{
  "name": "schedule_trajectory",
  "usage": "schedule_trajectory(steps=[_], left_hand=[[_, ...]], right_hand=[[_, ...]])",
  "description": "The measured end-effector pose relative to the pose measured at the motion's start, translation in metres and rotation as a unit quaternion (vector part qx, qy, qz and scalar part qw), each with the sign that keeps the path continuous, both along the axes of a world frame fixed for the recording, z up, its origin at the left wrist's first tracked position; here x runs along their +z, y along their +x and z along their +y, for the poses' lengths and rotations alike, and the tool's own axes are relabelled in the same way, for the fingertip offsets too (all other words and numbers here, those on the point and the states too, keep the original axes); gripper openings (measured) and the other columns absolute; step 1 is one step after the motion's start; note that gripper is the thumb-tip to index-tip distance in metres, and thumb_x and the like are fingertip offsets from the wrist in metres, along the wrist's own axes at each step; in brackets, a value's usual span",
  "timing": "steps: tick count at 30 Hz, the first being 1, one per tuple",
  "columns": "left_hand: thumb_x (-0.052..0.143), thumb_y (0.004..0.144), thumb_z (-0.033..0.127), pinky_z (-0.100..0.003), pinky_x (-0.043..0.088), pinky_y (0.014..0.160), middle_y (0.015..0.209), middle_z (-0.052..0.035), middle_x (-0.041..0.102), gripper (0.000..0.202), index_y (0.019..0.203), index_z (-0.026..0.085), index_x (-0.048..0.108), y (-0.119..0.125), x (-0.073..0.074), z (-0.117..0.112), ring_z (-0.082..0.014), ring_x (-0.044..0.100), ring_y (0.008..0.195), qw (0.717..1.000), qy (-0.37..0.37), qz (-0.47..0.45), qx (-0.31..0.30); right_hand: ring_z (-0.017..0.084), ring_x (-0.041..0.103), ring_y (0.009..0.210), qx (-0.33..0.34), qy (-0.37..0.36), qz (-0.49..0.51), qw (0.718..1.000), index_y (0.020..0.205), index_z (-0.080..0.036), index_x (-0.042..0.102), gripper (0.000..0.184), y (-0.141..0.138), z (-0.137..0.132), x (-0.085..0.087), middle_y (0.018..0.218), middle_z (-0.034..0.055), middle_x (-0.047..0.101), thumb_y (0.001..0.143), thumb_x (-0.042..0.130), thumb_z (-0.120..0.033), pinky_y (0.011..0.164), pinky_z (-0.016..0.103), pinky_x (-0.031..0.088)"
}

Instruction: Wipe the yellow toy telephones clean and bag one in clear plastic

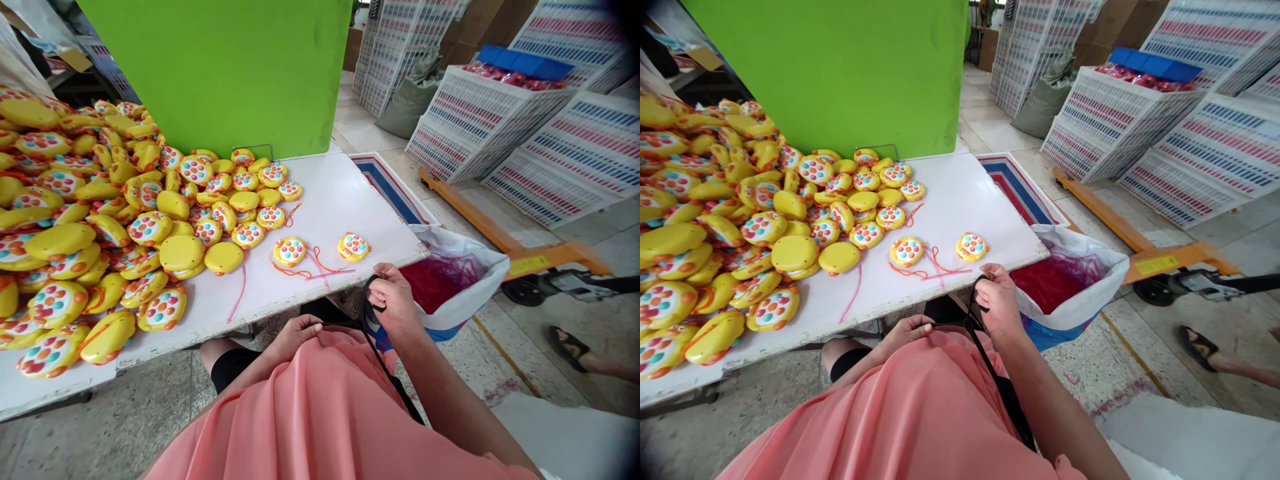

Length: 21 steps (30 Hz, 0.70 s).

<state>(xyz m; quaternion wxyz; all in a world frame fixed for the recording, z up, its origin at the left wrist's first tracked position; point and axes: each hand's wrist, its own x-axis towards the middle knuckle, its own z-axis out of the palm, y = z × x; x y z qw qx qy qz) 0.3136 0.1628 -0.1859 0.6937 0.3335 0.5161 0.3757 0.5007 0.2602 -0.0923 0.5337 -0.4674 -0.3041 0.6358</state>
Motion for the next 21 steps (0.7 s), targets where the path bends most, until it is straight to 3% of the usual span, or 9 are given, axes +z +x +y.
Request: schedule_trajectory(steps=[5,9,11,13,16,18,21], left_hand=[[0.078,0.058,0.059,-0.023,0.035,0.060,0.066,0.0024,0.057,0.054,0.084,0.013,0.066,-0.001,0.003,0.000,-0.0097,0.046,0.061,0.999,0.004,0.015,0.029],[0.073,0.063,0.061,-0.022,0.029,0.053,0.056,0.0059,0.049,0.054,0.085,0.014,0.063,-0.002,0.005,-0.001,-0.0079,0.039,0.052,0.997,0.001,0.026,0.072],[0.072,0.063,0.063,-0.022,0.028,0.051,0.054,0.0063,0.048,0.055,0.085,0.013,0.063,-0.002,0.004,-0.001,-0.0078,0.038,0.050,0.996,-0.002,0.026,0.084],[0.072,0.062,0.063,-0.022,0.027,0.050,0.054,0.0061,0.048,0.056,0.086,0.013,0.062,-0.002,0.003,-0.002,-0.0077,0.038,0.049,0.995,-0.003,0.025,0.092],[0.072,0.061,0.063,-0.022,0.027,0.050,0.056,0.0056,0.050,0.058,0.087,0.013,0.061,-0.001,0.002,-0.002,-0.0074,0.037,0.048,0.994,-0.001,0.026,0.104],[0.072,0.061,0.063,-0.022,0.029,0.051,0.058,0.0051,0.052,0.057,0.086,0.013,0.060,-0.001,0.001,-0.002,-0.0078,0.039,0.049,0.993,0.002,0.027,0.112],[0.073,0.062,0.061,-0.023,0.032,0.052,0.059,0.0046,0.053,0.055,0.087,0.013,0.060,0.000,0.001,-0.002,-0.0086,0.043,0.051,0.993,0.000,0.027,0.114]], right_hand=[[0.000,0.019,0.036,0.006,-0.025,-0.005,1.000,0.079,-0.022,0.055,0.035,0.001,0.000,-0.012,0.051,-0.0139,0.035,0.047,0.059,-0.009,0.033,0.013,0.015],[0.002,0.026,0.035,0.070,-0.070,-0.030,0.995,0.082,-0.019,0.061,0.028,0.009,-0.002,-0.026,0.048,-0.0116,0.038,0.055,0.070,-0.018,0.032,0.015,0.015],[0.005,0.034,0.037,0.083,-0.091,-0.040,0.992,0.073,-0.018,0.061,0.024,0.013,0.000,-0.031,0.047,-0.0087,0.039,0.064,0.073,-0.037,0.032,0.017,0.023],[0.010,0.048,0.047,0.058,-0.091,-0.038,0.993,0.065,-0.019,0.056,0.041,0.015,0.002,-0.035,0.052,-0.0039,0.048,0.070,0.068,-0.058,0.042,0.020,0.041],[0.014,0.059,0.067,0.066,-0.072,-0.075,0.992,0.068,-0.021,0.056,0.048,0.019,-0.003,-0.037,0.070,0.0010,0.061,0.069,0.065,-0.068,0.063,0.027,0.051],[0.015,0.058,0.067,0.153,-0.076,-0.133,0.976,0.073,-0.019,0.061,0.045,0.024,-0.014,-0.037,0.075,0.0026,0.064,0.069,0.069,-0.063,0.062,0.027,0.048],[0.013,0.052,0.061,0.350,-0.075,-0.235,0.904,0.072,-0.015,0.065,0.044,0.032,-0.035,-0.034,0.069,0.0026,0.062,0.076,0.066,-0.059,0.055,0.024,0.040]])
